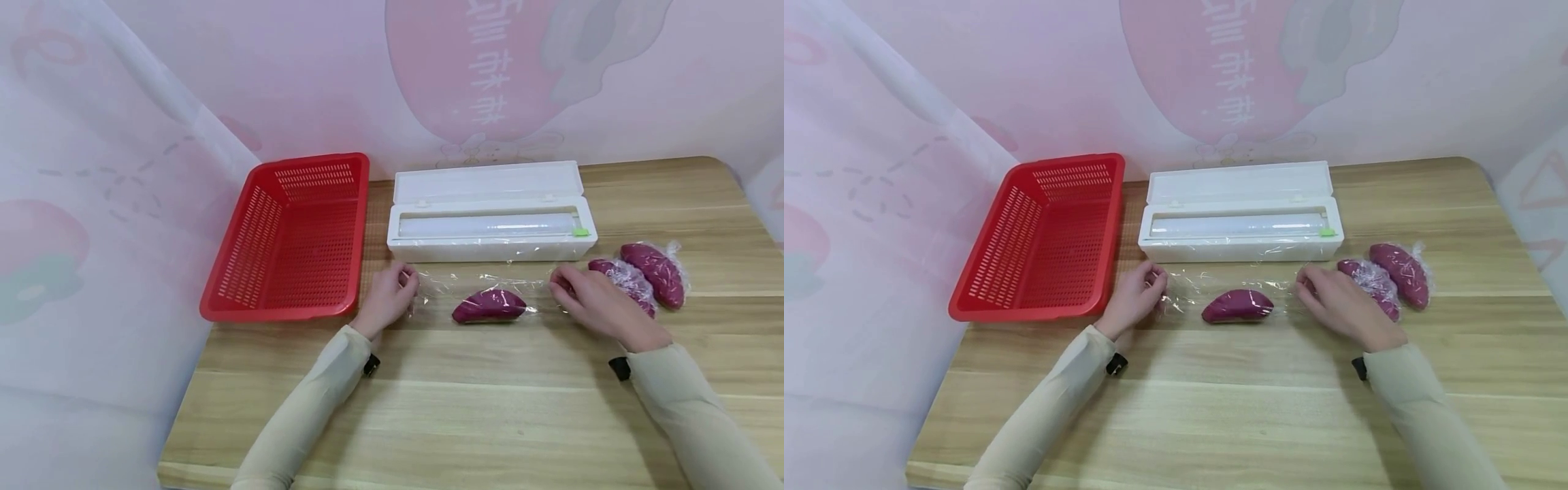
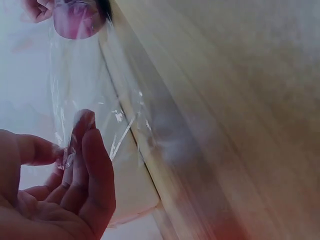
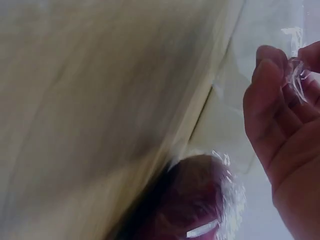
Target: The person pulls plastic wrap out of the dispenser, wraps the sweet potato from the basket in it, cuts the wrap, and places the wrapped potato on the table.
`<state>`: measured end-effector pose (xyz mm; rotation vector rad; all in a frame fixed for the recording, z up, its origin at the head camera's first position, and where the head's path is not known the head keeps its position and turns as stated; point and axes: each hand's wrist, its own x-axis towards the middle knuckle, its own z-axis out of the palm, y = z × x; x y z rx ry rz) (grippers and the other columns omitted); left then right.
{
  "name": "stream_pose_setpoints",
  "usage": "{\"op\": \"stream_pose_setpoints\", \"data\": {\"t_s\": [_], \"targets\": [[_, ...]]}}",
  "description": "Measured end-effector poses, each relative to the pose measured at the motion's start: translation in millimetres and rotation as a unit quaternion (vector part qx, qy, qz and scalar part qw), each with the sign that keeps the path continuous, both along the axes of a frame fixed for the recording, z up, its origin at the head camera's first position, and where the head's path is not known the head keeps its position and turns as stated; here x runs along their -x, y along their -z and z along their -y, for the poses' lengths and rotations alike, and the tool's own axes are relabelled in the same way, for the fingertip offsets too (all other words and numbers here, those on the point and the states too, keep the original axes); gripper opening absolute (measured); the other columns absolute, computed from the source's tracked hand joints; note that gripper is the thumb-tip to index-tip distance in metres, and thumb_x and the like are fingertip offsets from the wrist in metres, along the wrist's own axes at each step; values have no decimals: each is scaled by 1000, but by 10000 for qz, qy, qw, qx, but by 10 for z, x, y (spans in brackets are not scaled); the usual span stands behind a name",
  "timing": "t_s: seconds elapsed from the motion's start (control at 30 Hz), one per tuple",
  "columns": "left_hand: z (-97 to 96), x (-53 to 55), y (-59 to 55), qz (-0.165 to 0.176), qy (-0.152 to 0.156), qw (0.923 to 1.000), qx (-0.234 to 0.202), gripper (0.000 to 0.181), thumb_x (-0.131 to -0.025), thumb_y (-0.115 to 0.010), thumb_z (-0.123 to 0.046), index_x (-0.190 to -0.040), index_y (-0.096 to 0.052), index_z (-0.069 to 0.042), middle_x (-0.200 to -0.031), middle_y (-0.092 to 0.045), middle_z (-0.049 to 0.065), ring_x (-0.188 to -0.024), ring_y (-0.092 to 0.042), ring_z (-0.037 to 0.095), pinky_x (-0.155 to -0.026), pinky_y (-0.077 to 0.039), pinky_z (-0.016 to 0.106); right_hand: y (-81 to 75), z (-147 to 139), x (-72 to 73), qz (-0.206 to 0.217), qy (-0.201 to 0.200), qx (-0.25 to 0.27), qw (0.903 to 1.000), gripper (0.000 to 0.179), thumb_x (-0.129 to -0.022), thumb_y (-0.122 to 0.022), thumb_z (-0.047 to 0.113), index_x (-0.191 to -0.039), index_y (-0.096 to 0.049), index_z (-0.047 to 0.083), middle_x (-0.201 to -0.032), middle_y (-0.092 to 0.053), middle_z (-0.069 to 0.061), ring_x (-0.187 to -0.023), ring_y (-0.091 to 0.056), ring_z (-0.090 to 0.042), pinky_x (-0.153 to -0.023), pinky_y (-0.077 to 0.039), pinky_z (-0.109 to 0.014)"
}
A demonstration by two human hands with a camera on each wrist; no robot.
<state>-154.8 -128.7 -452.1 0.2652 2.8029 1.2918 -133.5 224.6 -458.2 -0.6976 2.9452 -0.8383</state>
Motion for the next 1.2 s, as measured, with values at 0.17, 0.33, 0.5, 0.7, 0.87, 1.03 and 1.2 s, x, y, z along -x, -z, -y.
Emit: {"op": "stream_pose_setpoints", "data": {"t_s": [0.17, 0.33, 0.5, 0.7, 0.87, 1.03, 1.2], "targets": [[3, 57, 22, -225, -108, 9977, 636, 11, -88, -57, -14, -89, -66, -7, -70, -65, 3, -57, -57, 10, -54, -48, 24, 49, 37, 71, -213, -14, 3, 9998, 8, -93, -57, 11, -97, -61, 5, -71, -62, 1, -61, -52, -8, -60, -48, -29], [-16, 87, 28, -132, -193, 9926, 1192, 11, -86, -60, -14, -85, -69, -9, -72, -67, 2, -61, -60, 13, -59, -50, 27, 58, 55, 94, -167, -45, 22, 9998, 7, -91, -61, 9, -96, -63, 4, -75, -67, -3, -64, -59, -11, -63, -52, -34], [-32, 120, 31, -55, -216, 9854, 1686, 9, -84, -63, -13, -83, -71, -9, -75, -69, 3, -67, -62, 15, -62, -52, 30, 46, 61, 107, 16, -73, -97, 9999, 6, -89, -64, 7, -94, -63, 5, -77, -67, -3, -67, -61, -12, -64, -52, -35], [-56, 152, 22, 134, -153, 9779, 2083, 7, -82, -66, -13, -77, -69, -11, -70, -66, 2, -63, -59, 17, -54, -47, 30, 35, 94, 118, 266, -15, -433, 9987, 3, -90, -64, 11, -88, -63, 9, -71, -61, 1, -61, -51, -10, -59, -46, -30], [-76, 165, 16, 124, -135, 9716, 2359, 7, -83, -67, -13, -76, -69, -12, -70, -65, 2, -66, -58, 18, -57, -46, 32, 31, 124, 127, 45, 127, -870, 9961, 11, -89, -63, 13, -78, -62, 12, -66, -57, 0, -58, -49, -15, -58, -45, -35], [-64, 174, 33, 101, -129, 9712, 2378, 9, -85, -69, -17, -77, -70, -14, -71, -66, 1, -67, -59, 18, -58, -47, 32, 25, 140, 112, -260, 296, -1159, 9925, 17, -88, -67, 17, -72, -60, 15, -70, -58, -1, -62, -52, -18, -56, -45, -40], [-35, 177, 57, 25, -115, 9720, 2347, 8, -86, -70, -19, -79, -72, -16, -73, -67, -1, -70, -60, 16, -60, -47, 33, 9, 141, 88, -309, 334, -1183, 9919, 14, -88, -68, 18, -75, -63, 16, -75, -59, -1, -67, -54, -19, -55, -45, -39]]}}
